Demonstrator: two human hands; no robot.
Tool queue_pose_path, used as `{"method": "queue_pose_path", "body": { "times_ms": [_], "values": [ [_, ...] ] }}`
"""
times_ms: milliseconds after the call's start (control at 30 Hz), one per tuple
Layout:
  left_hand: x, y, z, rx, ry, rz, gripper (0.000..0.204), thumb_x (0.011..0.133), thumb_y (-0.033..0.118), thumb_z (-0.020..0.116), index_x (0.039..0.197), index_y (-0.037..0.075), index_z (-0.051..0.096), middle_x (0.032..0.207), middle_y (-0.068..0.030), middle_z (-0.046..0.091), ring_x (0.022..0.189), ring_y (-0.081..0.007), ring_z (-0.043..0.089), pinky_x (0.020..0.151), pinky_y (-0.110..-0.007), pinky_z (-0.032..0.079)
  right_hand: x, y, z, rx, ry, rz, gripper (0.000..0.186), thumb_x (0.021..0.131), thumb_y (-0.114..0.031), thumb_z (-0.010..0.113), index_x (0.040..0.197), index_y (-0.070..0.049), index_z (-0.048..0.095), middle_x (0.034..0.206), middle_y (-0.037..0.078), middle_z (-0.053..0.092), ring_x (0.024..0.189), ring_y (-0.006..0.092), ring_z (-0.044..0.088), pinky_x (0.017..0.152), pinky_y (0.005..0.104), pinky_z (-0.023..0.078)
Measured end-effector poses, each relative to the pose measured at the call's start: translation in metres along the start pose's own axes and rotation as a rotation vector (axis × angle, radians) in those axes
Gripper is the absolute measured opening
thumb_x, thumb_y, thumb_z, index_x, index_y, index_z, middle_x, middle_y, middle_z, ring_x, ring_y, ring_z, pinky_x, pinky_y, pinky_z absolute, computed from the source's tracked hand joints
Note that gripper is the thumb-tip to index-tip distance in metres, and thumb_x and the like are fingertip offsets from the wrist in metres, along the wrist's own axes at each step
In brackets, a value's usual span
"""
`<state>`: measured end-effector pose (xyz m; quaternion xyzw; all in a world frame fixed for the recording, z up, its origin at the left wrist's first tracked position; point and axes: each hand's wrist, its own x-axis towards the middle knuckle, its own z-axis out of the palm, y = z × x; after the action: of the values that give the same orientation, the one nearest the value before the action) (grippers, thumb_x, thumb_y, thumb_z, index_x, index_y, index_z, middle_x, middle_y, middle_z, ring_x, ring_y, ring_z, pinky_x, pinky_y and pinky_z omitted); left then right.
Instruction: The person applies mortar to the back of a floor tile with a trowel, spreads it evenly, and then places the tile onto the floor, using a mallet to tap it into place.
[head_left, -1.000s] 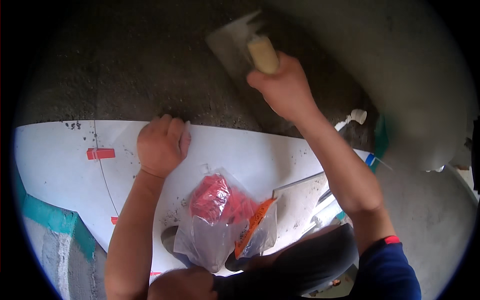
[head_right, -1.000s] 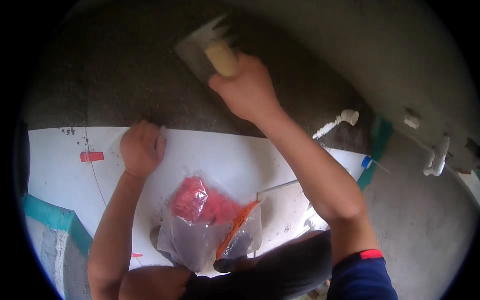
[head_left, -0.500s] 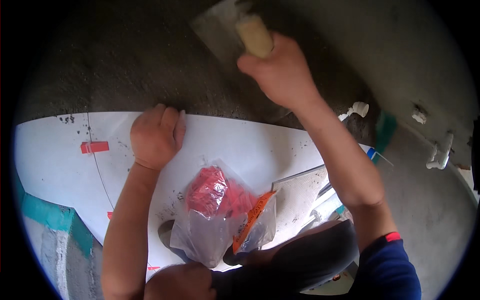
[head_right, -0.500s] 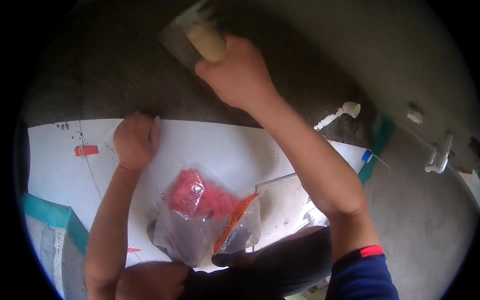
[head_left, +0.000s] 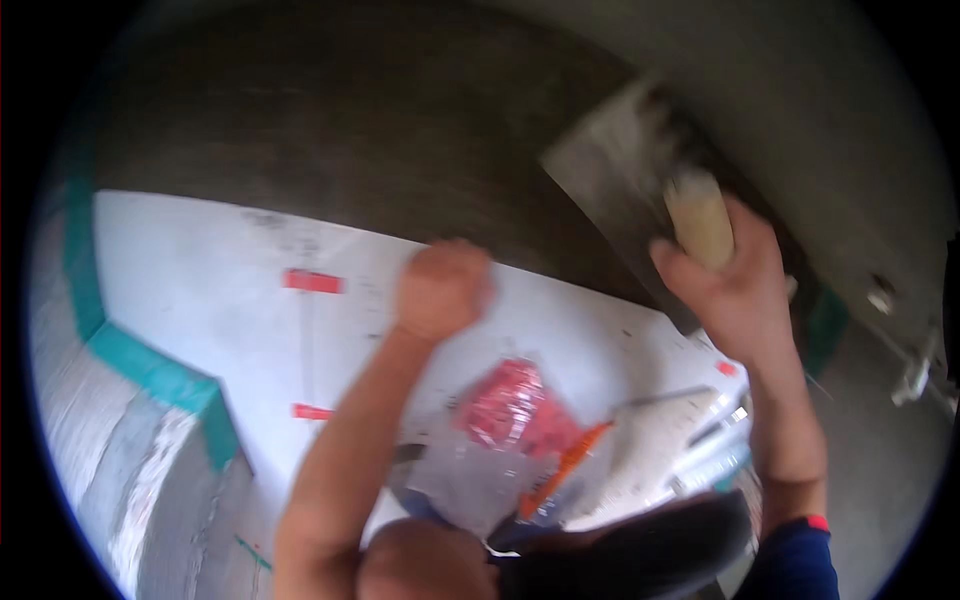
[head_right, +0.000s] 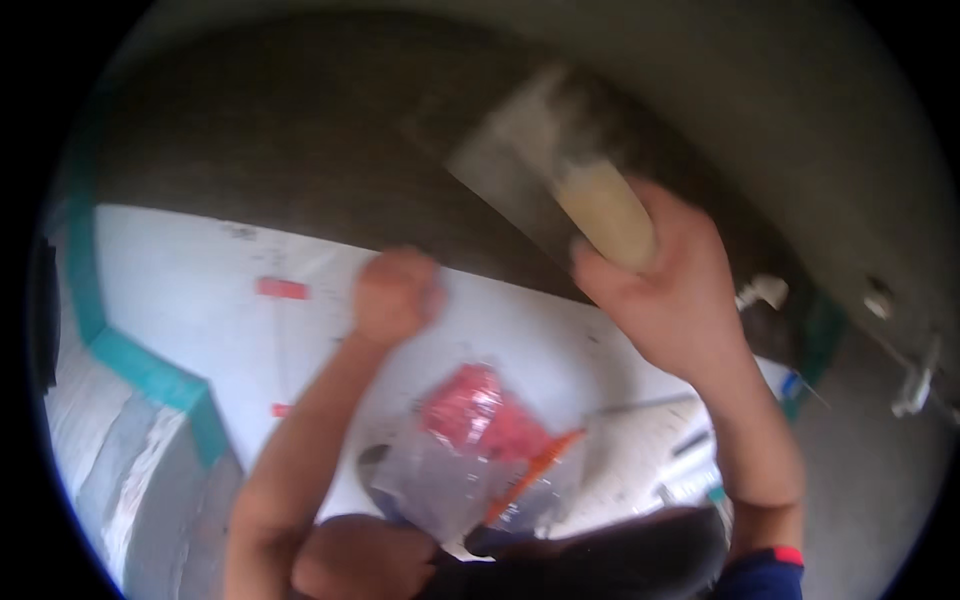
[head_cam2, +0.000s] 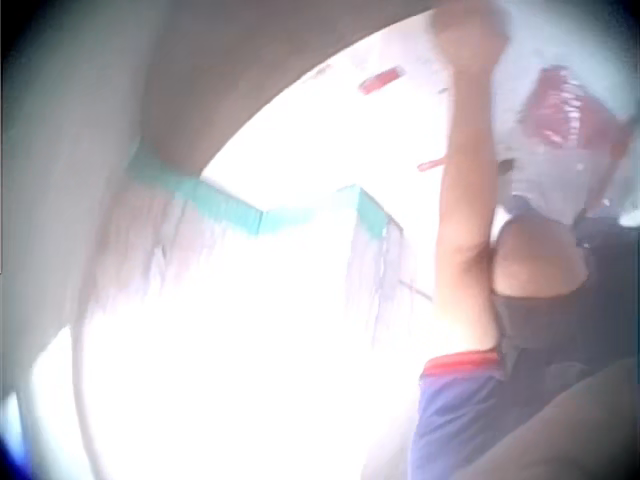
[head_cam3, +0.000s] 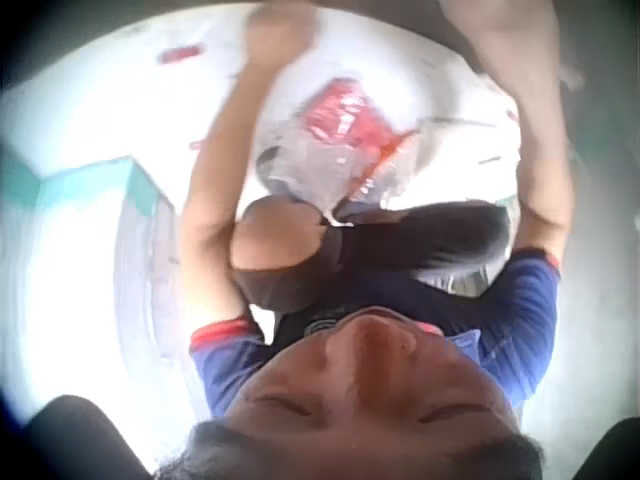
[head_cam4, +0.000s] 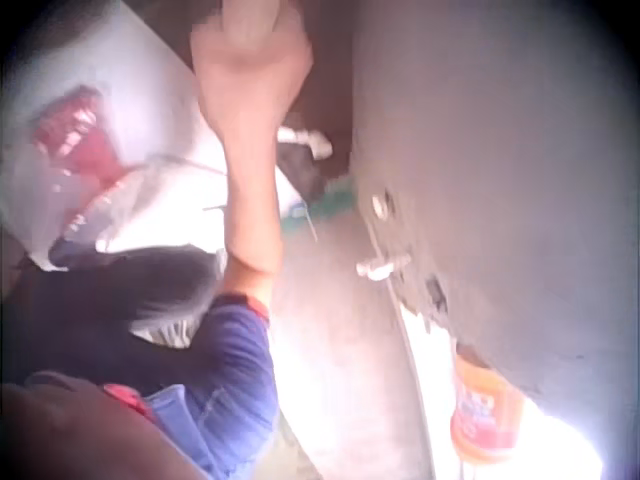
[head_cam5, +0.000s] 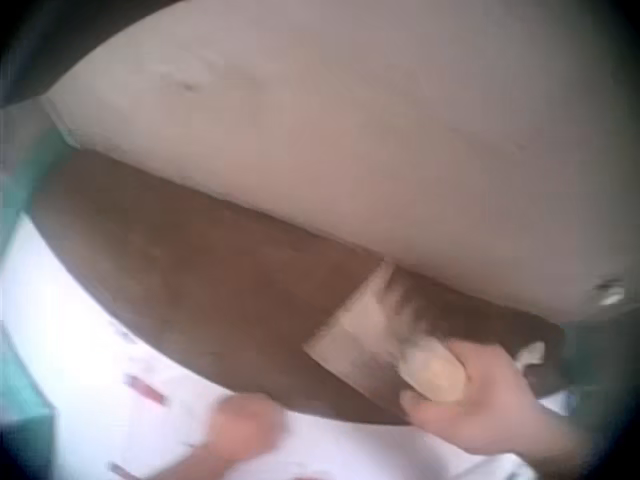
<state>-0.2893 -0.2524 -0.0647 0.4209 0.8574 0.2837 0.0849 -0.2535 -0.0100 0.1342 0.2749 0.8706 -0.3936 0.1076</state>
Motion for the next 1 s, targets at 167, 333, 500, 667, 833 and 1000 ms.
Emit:
{"method": "queue_pose_path", "body": {
  "times_ms": [167, 333, 500, 667, 833, 1000],
  "values": [
    [-0.001, 0.007, -0.012, -0.017, 0.027, 0.147, 0.015, 0.068, 0.023, 0.069, 0.061, 0.013, 0.060, 0.071, -0.0046, 0.056, 0.068, -0.0226, 0.058, 0.059, -0.037, 0.048, 0.029, -0.025, 0.035, 0.109, -0.198, -0.318, 0.044, 0.083, -0.019, 0.067, 0.121, 0.000, 0.055, 0.091, 0.016, 0.067, 0.084, 0.0244, 0.067, 0.077, 0.0345, 0.051],
    [-0.006, 0.003, -0.010, -0.026, 0.037, 0.217, 0.017, 0.067, 0.024, 0.068, 0.057, 0.013, 0.059, 0.062, -0.0033, 0.053, 0.063, -0.0218, 0.057, 0.057, -0.037, 0.047, 0.101, -0.093, 0.117, 0.383, -0.347, -0.260, 0.046, 0.085, -0.027, 0.065, 0.119, 0.002, 0.055, 0.093, 0.019, 0.067, 0.085, 0.0299, 0.067, 0.076, 0.0380, 0.052],
    [-0.008, 0.003, 0.000, -0.014, -0.048, 0.238, 0.016, 0.074, 0.024, 0.060, 0.062, 0.014, 0.061, 0.070, -0.0015, 0.058, 0.074, -0.0204, 0.059, 0.063, -0.036, 0.046, 0.151, -0.131, 0.189, 0.433, -0.003, -0.490, 0.047, 0.082, -0.028, 0.065, 0.115, 0.004, 0.055, 0.098, 0.024, 0.067, 0.090, 0.0379, 0.066, 0.078, 0.0427, 0.053],
    [-0.010, -0.001, 0.010, -0.027, 0.000, 0.240, 0.017, 0.075, 0.023, 0.057, 0.061, 0.014, 0.060, 0.072, -0.0013, 0.060, 0.077, -0.0200, 0.060, 0.063, -0.035, 0.046, 0.158, -0.150, 0.211, 0.461, 0.045, -0.399, 0.044, 0.081, -0.026, 0.065, 0.111, 0.005, 0.056, 0.100, 0.026, 0.066, 0.093, 0.0399, 0.066, 0.080, 0.0438, 0.053],
    [-0.011, 0.000, 0.018, -0.067, -0.023, 0.197, 0.017, 0.076, 0.023, 0.056, 0.062, 0.015, 0.061, 0.074, -0.0014, 0.062, 0.078, -0.0202, 0.060, 0.066, -0.035, 0.047, 0.157, -0.152, 0.217, 0.378, 0.081, -0.351, 0.044, 0.081, -0.025, 0.065, 0.110, 0.006, 0.056, 0.100, 0.027, 0.066, 0.094, 0.0405, 0.065, 0.081, 0.0435, 0.054],
    [-0.011, 0.000, 0.018, -0.097, -0.036, 0.183, 0.016, 0.077, 0.023, 0.055, 0.066, 0.015, 0.064, 0.079, -0.0023, 0.064, 0.080, -0.0207, 0.061, 0.068, -0.035, 0.047, 0.158, -0.150, 0.221, 0.410, 0.070, -0.333, 0.042, 0.081, -0.024, 0.064, 0.109, 0.006, 0.056, 0.100, 0.028, 0.066, 0.093, 0.0407, 0.066, 0.081, 0.0443, 0.054]
  ]
}}
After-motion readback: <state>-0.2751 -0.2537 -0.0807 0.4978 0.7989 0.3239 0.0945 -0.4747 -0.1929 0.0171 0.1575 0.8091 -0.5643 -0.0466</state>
